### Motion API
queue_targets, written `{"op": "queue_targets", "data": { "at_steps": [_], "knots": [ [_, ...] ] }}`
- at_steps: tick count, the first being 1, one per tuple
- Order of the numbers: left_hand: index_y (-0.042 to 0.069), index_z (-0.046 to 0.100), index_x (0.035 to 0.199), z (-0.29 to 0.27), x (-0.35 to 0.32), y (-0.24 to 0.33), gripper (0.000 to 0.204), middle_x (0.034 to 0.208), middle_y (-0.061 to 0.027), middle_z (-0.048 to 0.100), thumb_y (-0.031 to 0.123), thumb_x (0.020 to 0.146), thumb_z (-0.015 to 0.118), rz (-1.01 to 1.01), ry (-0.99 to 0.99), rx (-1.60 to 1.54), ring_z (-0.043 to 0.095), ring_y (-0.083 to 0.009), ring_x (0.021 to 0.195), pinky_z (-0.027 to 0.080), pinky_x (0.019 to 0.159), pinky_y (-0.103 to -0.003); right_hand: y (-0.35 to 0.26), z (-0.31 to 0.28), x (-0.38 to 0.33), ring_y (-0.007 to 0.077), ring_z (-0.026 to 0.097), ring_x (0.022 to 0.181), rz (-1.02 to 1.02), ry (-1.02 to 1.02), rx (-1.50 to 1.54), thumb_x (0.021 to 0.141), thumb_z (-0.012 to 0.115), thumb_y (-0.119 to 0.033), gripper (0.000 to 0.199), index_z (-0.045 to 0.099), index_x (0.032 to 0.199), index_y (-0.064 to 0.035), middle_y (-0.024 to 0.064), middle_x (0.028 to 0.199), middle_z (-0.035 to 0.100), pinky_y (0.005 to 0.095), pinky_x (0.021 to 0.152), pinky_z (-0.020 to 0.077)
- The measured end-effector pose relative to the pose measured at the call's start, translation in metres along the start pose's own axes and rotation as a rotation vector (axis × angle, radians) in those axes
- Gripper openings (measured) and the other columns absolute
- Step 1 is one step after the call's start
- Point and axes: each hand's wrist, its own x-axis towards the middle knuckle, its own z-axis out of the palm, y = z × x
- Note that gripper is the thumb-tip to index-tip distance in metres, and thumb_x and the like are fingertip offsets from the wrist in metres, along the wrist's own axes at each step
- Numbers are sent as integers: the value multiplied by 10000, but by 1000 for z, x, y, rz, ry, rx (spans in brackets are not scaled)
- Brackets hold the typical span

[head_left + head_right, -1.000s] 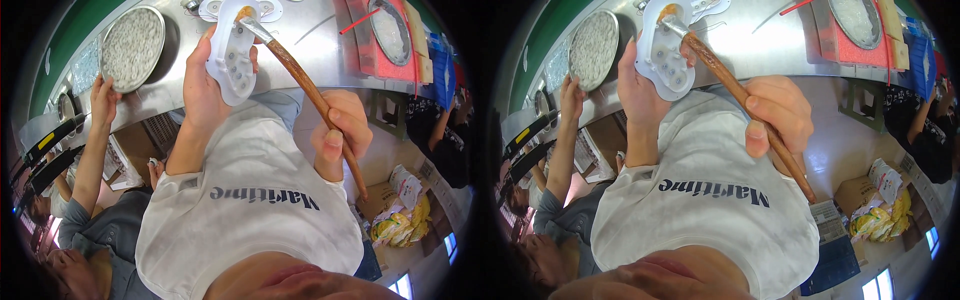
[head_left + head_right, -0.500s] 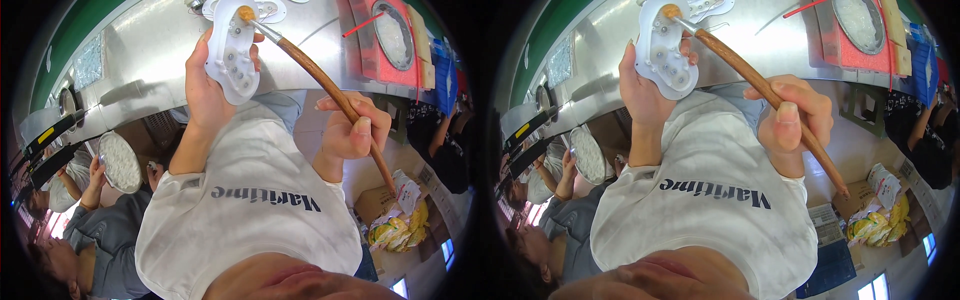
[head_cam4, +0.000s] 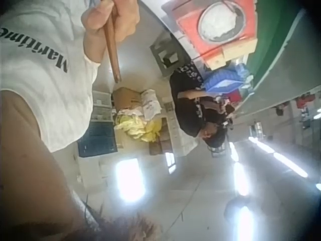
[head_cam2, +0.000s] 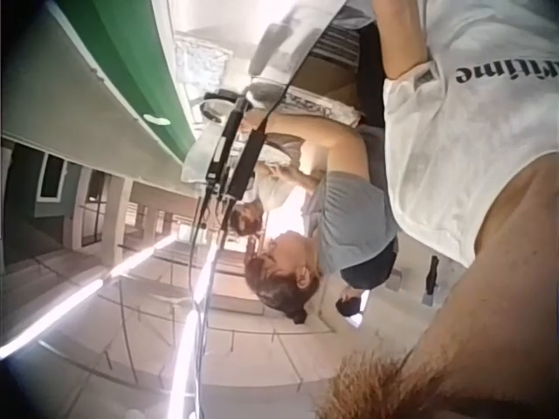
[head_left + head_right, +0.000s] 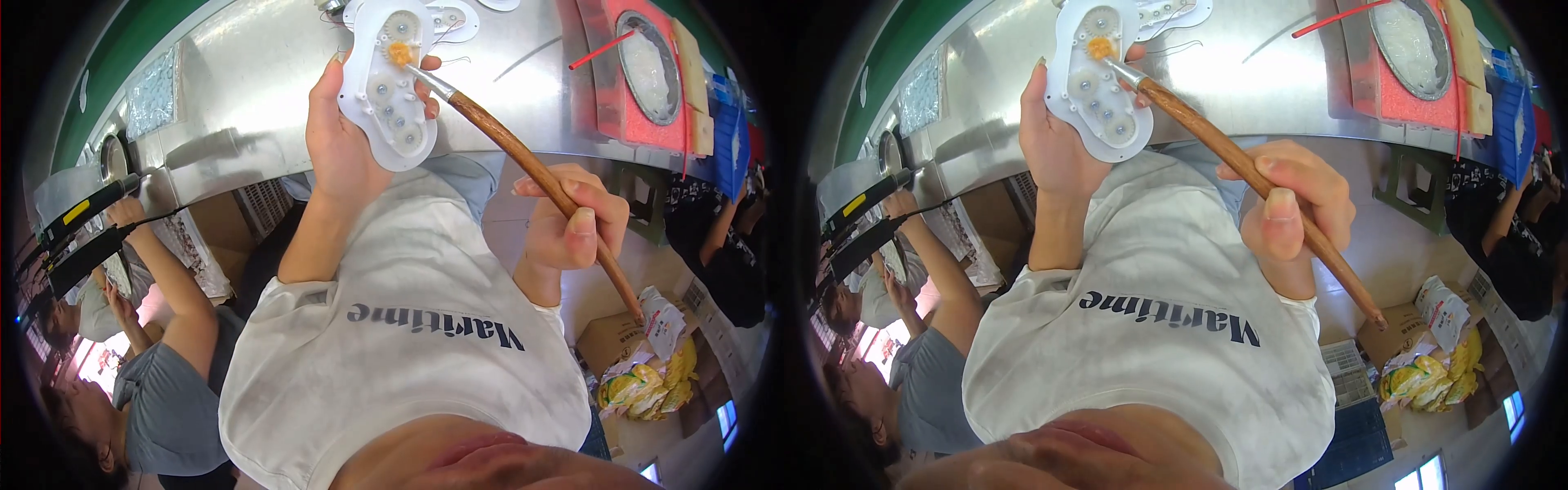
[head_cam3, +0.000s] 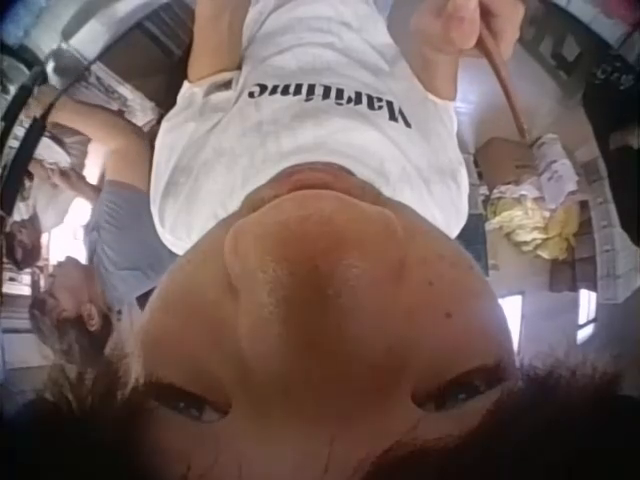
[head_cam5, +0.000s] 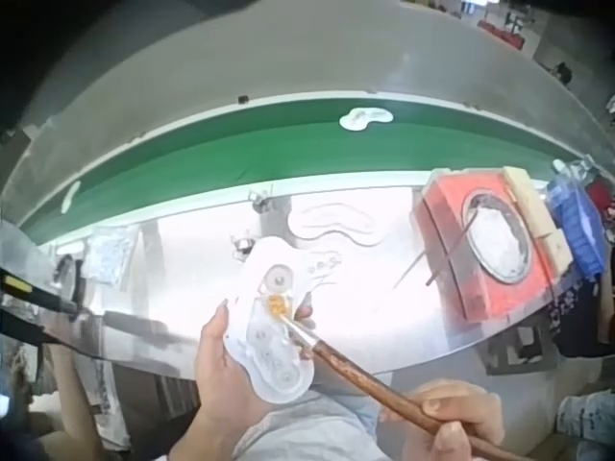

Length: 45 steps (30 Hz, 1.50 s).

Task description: Applying glue to plastic components using a brush on an assembly line.

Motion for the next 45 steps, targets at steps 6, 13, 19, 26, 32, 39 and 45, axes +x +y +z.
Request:
{"op": "queue_targets", "data": {
  "at_steps": [6, 13, 19, 26, 32, 39, 45],
  "knots": [
    [6, 415, 1274, -4, 3, -1, 583, 1138, -180, 522, 438, 933, 225, 6, -78, -141, 507, -192, 862, 444, 747, -345, 3, -1, 4, 290, 569, 484, 45, 93, 80, 866, 421, -216, 249, 480, 953, 10, 240, 622, 568, 383, 433, 492],
    [11, 419, 1274, 4, -1, 1, 585, 1118, -171, 547, 444, 934, 220, -9, 31, -81, 531, -206, 884, 461, 739, -344, 1, 7, -5, 291, 563, 482, -13, 30, 13, 865, 429, -205, 249, 477, 960, 20, 251, 654, 577, 387, 433, 493],
    [16, 435, 1260, 7, 0, 2, 573, 1108, -181, 561, 437, 939, 216, -1, 101, -51, 554, -213, 873, 470, 737, -341, -3, 6, -2, 298, 581, 494, -72, -44, 27, 870, 428, -210, 256, 481, 954, 26, 240, 670, 588, 378, 447, 500],
    [22, 441, 1251, 2, -1, -1, 526, 1128, -188, 560, 404, 954, 232, 7, -12, -84, 551, -204, 864, 475, 741, -346, 4, 6, 3, 276, 580, 493, -258, -108, -115, 920, 439, -300, 347, 498, 975, 38, 209, 653, 588, 357, 451, 484],
    [25, 435, 1238, 6, 3, 4, 504, 1118, -187, 562, 390, 956, 231, 1, 104, -30, 554, -201, 855, 476, 740, -347, 1, 1, 5, 261, 573, 500, -248, -199, -105, 914, 472, -274, 323, 520, 965, 41, 183, 644, 583, 347, 461, 470],
    [28, 422, 1249, 11, 3, 2, 495, 1124, -183, 563, 383, 957, 235, -3, 81, 6, 560, -205, 881, 478, 744, -342, 2, 2, 13, 258, 559, 527, -334, -128, -91, 909, 504, -303, 335, 537, 950, 28, 180, 696, 582, 352, 465, 457],
    [26, 421, 1246, 10, 5, 7, 496, 1117, -179, 558, 387, 958, 240, 24, 104, 26, 547, -202, 881, 474, 750, -347, -2, -9, 11, 249, 547, 522, -274, -278, -79, 909, 502, -334, 367, 512, 984, 24, 165, 698, 575, 358, 470, 454]
  ]
}}
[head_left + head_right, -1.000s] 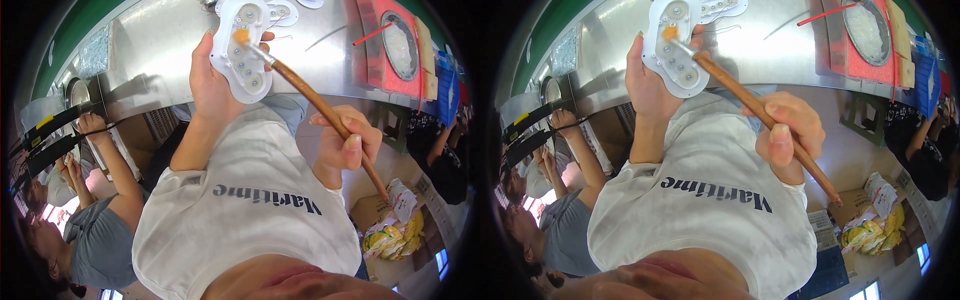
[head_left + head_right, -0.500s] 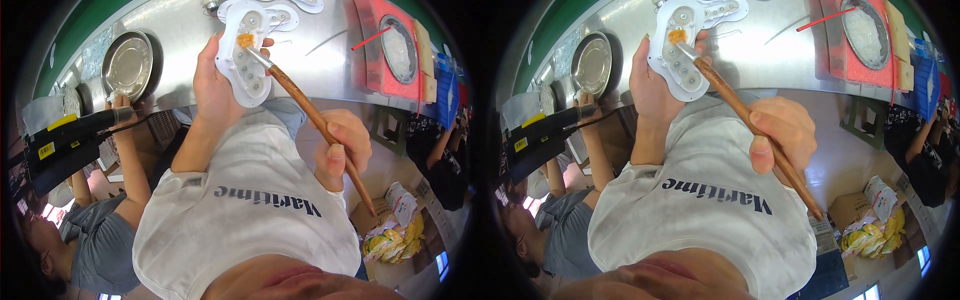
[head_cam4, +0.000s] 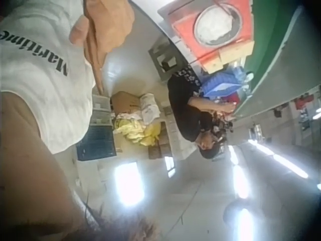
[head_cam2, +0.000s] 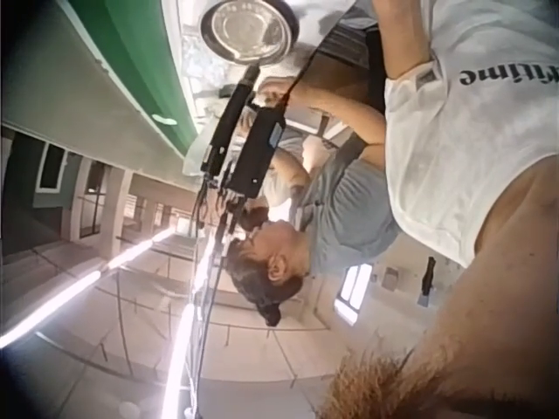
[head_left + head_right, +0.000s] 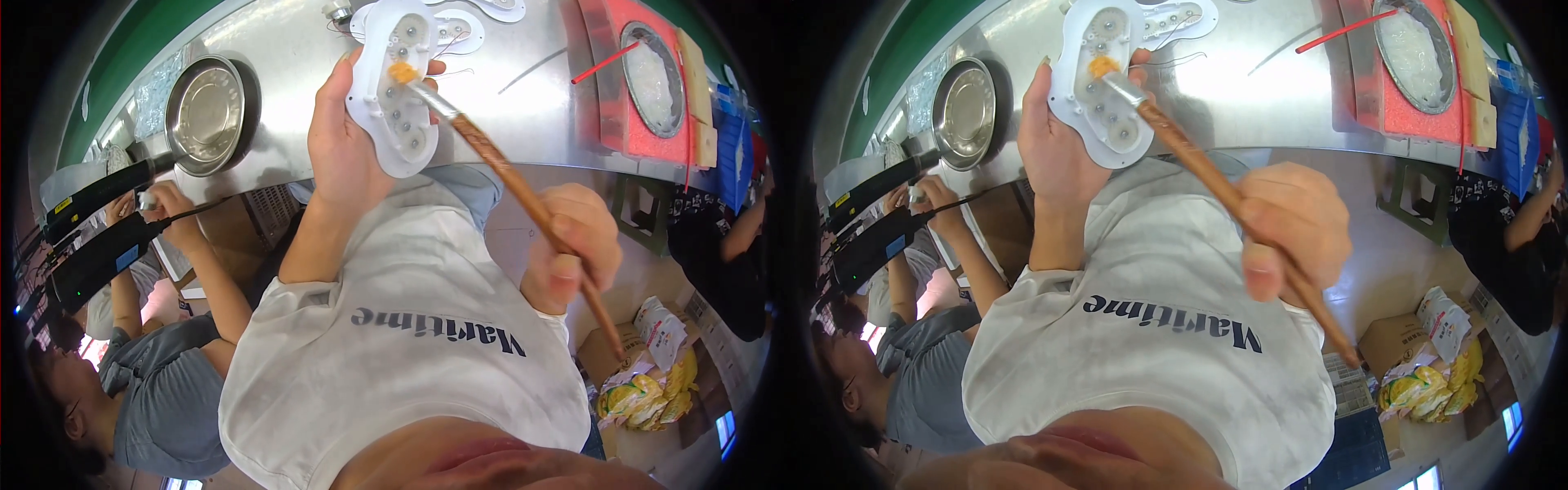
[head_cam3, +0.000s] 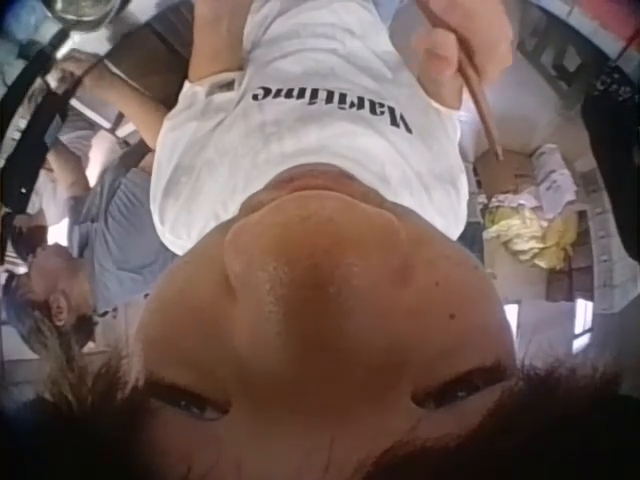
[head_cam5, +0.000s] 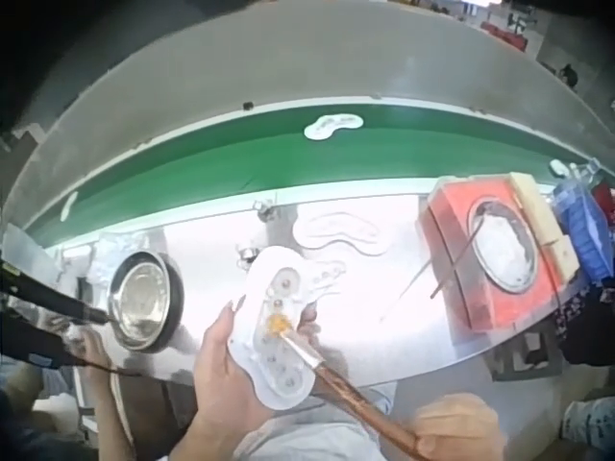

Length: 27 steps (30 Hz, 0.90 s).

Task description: Applying glue to plastic components using a brush on an assembly line.

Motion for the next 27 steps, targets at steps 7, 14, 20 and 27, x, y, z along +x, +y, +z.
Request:
{"op": "queue_targets", "data": {
  "at_steps": [7, 14, 20, 27],
  "knots": [
    [5, 384, 1306, 2, 1, 9, 564, 1125, -209, 536, 416, 953, 228, -100, -180, -145, 539, -214, 875, 468, 757, -363, 5, -3, -6, 196, 452, 497, 222, 544, 152, 897, 379, -383, 359, 508, 944, -52, 125, 631, 521, 297, 443, 404],
    [-10, 392, 1300, 0, 12, 18, 569, 1109, -210, 544, 410, 955, 222, -87, -166, -119, 544, -218, 843, 473, 755, -372, 6, -4, -4, 189, 453, 540, 296, 648, 237, 883, 409, -375, 338, 512, 916, -55, 104, 648, 502, 291, 438, 373],
    [-23, 440, 1242, -35, 78, 67, 538, 1061, -202, 572, 380, 966, 215, 49, 18, 102, 585, -277, 873, 496, 783, -393, 11, -5, 10, 185, 475, 573, 429, 758, 221, 865, 426, -348, 293, 485, 879, -61, 88, 634, 482, 281, 444, 378],
    [-82, 477, 1174, -105, 260, 187, 560, 1010, -204, 604, 409, 930, 363, 310, 472, 819, 594, -309, 946, 479, 838, -418, 15, -19, 13, 185, 486, 576, 409, 796, 172, 866, 409, -326, 275, 470, 853, -59, 99, 634, 502, 282, 440, 379]
  ]
}}
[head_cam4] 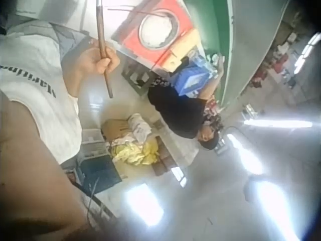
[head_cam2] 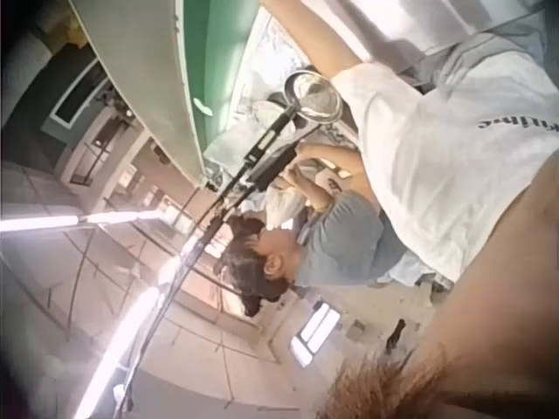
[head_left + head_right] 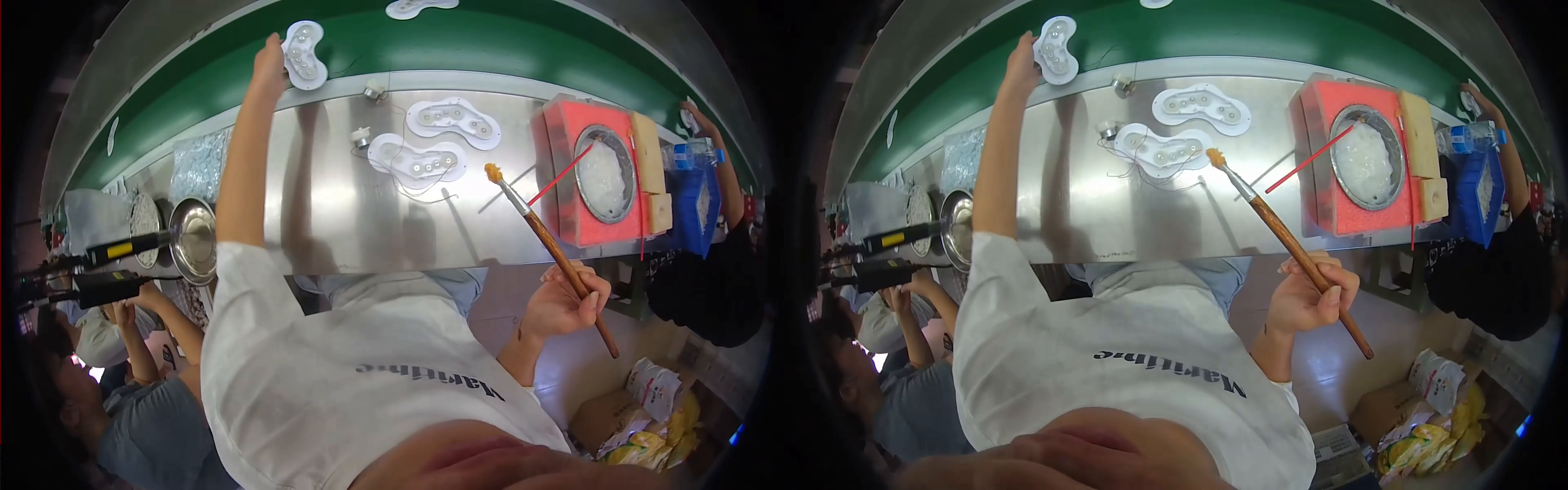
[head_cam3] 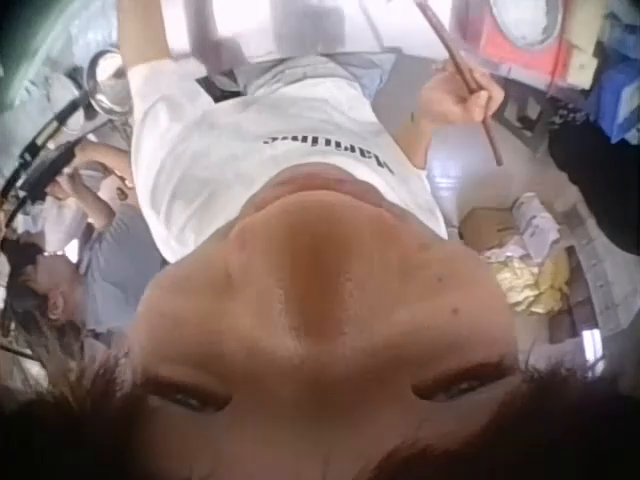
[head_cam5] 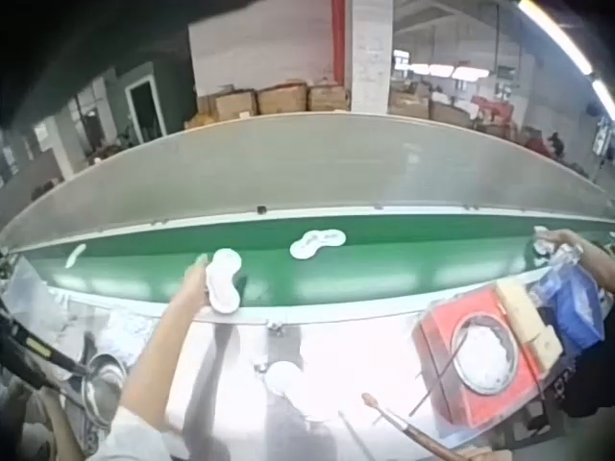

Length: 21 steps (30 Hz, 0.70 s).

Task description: Applying glue to plastic components using a brush on an assembly line.

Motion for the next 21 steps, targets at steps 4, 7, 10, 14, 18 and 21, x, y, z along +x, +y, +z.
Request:
{"op": "queue_targets", "data": {
  "at_steps": [4, 7, 10, 14, 18, 21],
  "knots": [
    [-84, 503, 1157, 25, 58, 2, 707, 1071, -213, 588, 545, 834, 492, 479, 541, 1291, 542, -295, 1079, 429, 904, -423, -4, -8, 10, 188, 484, 581, -56, 42, -83, 864, 409, -322, 274, 468, 843, -56, 103, 644, 502, 284, 451, 383],
    [-64, 591, 1050, 82, 84, 14, 713, 962, -206, 632, 588, 761, 582, 862, 135, 1151, 611, -269, 950, 469, 819, -399, -7, -20, 17, 192, 480, 589, -93, 109, -153, 864, 413, -322, 273, 485, 858, -58, 106, 656, 500, 285, 483, 396],
    [-77, 353, 1315, 144, 98, 22, 837, 1316, -280, 423, 458, 745, 653, 727, -581, 710, 380, -405, 1249, 333, 1042, -427, -8, -35, 26, 192, 498, 605, -112, 186, -185, 864, 424, -330, 286, 497, 882, -53, 110, 705, 529, 289, 486, 397],
    [-16, 299, 1360, 222, 130, 27, 772, 1250, -229, 491, 455, 803, 555, 447, -448, 1622, 551, -356, 1056, 452, 881, -435, -18, -57, 39, 193, 522, 624, -166, 258, -205, 866, 438, -338, 297, 511, 905, -53, 120, 804, 567, 291, 500, 402],
    [-64, 677, 840, 223, 169, 21, 632, 799, -163, 671, 524, 622, 759, 342, -724, 1153, 656, -234, 682, 502, 653, -369, -38, -84, 54, 207, 557, 614, -276, 383, -308, 861, 462, -320, 300, 533, 905, -33, 130, 767, 593, 301, 512, 429],
    [-83, 586, 1111, 203, 162, 18, 716, 1027, -189, 635, 452, 661, 740, 464, -502, 1190, 629, -237, 920, 479, 797, -341, -27, -93, 58, 237, 593, 590, -365, 430, -517, 867, 457, -271, 292, 533, 907, 8, 159, 727, 599, 304, 510, 471]
  ]
}}
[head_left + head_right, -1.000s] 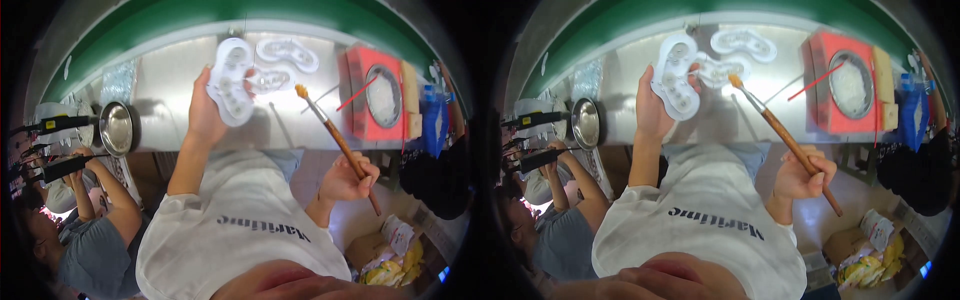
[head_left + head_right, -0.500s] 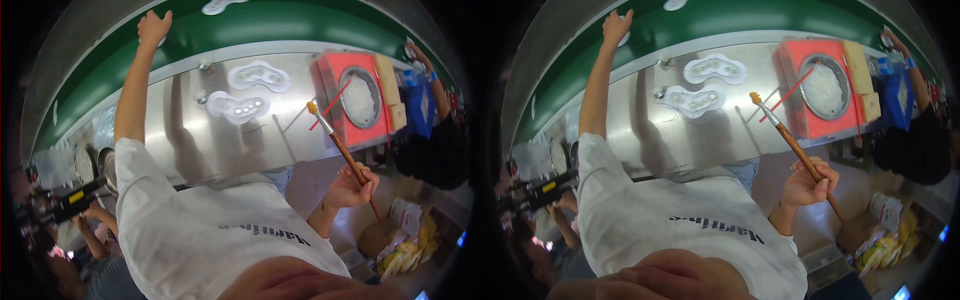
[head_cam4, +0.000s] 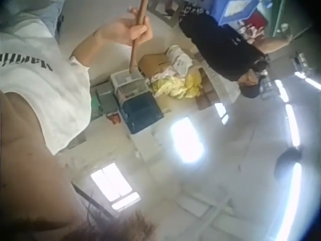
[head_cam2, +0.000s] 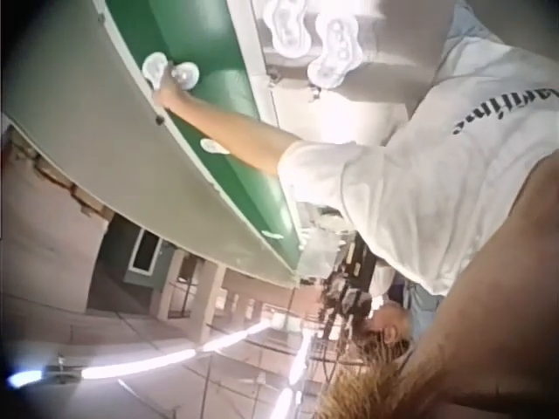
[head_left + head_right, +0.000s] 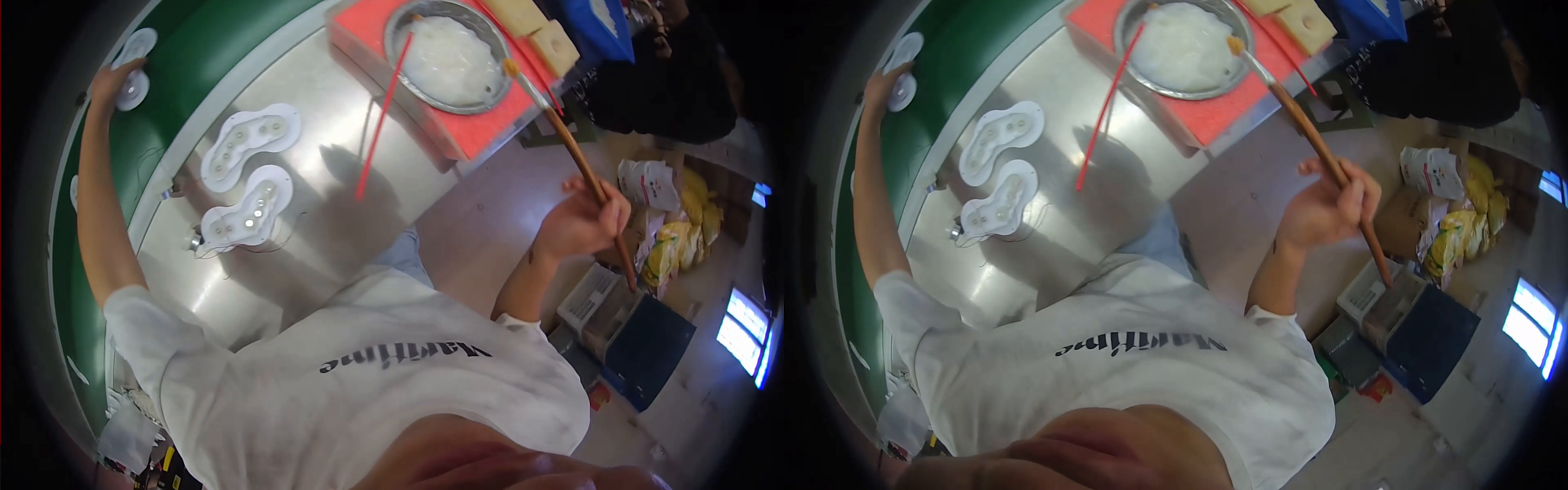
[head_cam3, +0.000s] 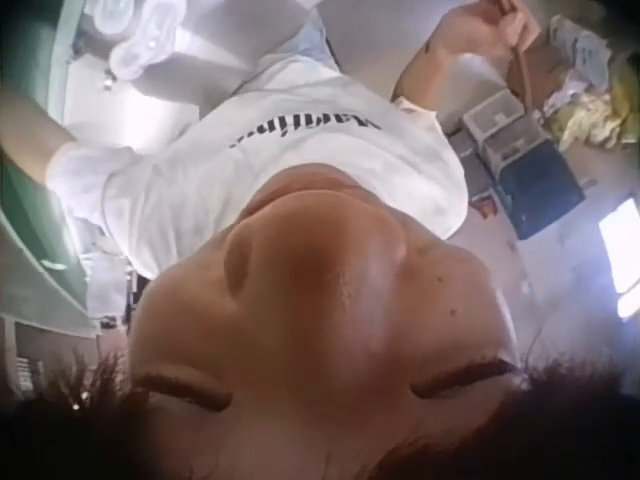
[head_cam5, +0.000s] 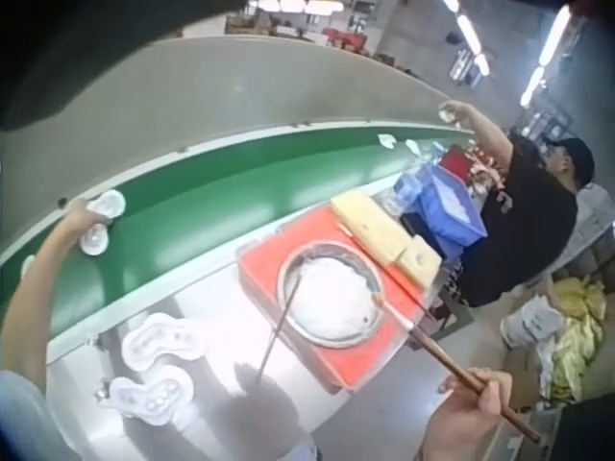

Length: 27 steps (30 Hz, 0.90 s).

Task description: Applying glue to plastic components using a brush on an assembly line.

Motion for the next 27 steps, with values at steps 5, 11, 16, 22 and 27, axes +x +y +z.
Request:
{"op": "queue_targets", "data": {
  "at_steps": [5, 11, 16, 22, 27],
  "knots": [
    [-94, 542, 1152, -5, -95, 63, 418, 1019, -147, 644, 142, 825, 652, 8, -215, -1030, 628, -178, 921, 495, 825, -251, 26, 13, 12, 253, 615, 548, -32, -149, -111, 889, 421, -142, 232, 527, 889, 64, 202, 685, 606, 319, 525, 524],
    [-112, 452, 1217, -5, -283, 157, 462, 960, -157, 603, 226, 914, 537, -38, -532, -1690, 594, -211, 891, 492, 815, -305, 34, 28, 18, 217, 607, 544, -102, -381, -187, 910, 440, -111, 197, 525, 884, 65, 166, 670, 620, 313, 541, 523],
    [-73, 443, 1236, 24, -379, 191, 577, 997, -205, 588, 417, 953, 330, -124, -546, -1936, 578, -257, 833, 486, 799, -383, 35, 22, 22, 214, 606, 538, -13, -373, -98, 909, 439, -113, 202, 525, 864, 65, 170, 666, 617, 303, 522, 521],
    [-16, 429, 1275, 47, -433, 193, 575, 1073, -221, 567, 410, 948, 226, -146, -463, -2043, 576, -269, 815, 493, 774, -419, 32, 24, 25, 212, 607, 527, 132, -364, -13, 909, 441, -121, 218, 529, 833, 62, 169, 657, 613, 300, 512, 525],
    [1, 417, 1289, 52, -458, 192, 576, 1075, -210, 572, 402, 939, 195, -159, -360, -2044, 593, -276, 832, 495, 769, -428, 30, 32, 24, 207, 610, 519, 227, -376, 22, 911, 451, -131, 225, 534, 809, 52, 162, 653, 613, 289, 502, 524]
  ]
}}
